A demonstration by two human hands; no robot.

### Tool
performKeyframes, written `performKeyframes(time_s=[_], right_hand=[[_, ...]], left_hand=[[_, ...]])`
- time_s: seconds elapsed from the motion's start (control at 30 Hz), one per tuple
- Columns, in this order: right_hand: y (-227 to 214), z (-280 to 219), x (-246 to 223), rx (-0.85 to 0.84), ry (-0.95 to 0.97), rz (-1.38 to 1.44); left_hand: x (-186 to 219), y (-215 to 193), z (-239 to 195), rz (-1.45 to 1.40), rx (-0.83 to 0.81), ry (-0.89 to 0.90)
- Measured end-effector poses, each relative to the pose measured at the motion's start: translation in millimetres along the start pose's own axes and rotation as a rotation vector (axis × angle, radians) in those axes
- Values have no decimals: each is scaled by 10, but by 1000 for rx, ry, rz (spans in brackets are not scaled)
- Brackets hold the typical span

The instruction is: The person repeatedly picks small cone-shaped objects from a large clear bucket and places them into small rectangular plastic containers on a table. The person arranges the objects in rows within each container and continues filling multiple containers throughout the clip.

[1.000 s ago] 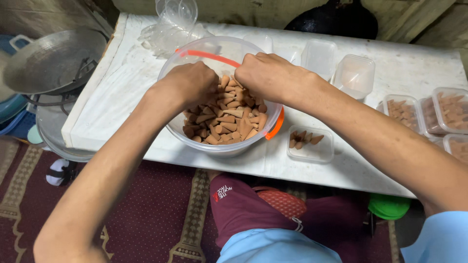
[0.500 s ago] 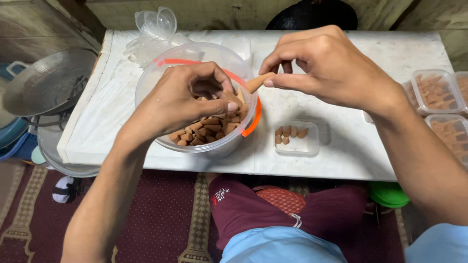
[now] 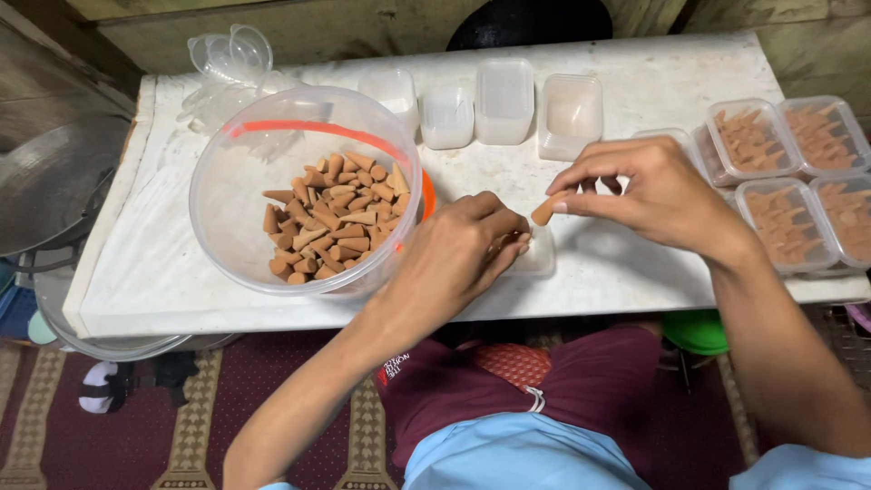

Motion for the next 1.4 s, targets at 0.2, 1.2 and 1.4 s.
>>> performKeyframes(time_s=[0.2,1.2,1.4], right_hand=[[418,-331,341,-79,220,21],[1162,-541,555,-107,93,-296],[1216,-571,629,-96,67,-314]], left_hand=[[-305,642,10,233,26,-25],[-906,1286,88,314,-36,-28],[-884,1249,93,301,-26,-19]])
Point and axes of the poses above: each hand's wrist, its own z-axis towards the middle knuckle, its own y-axis out of the palm, x = y × z, the point moved 5 cm from there along z, towards the middle knuckle, and after that the axes turned 9 degrees about -y, right-handed, at the moved point
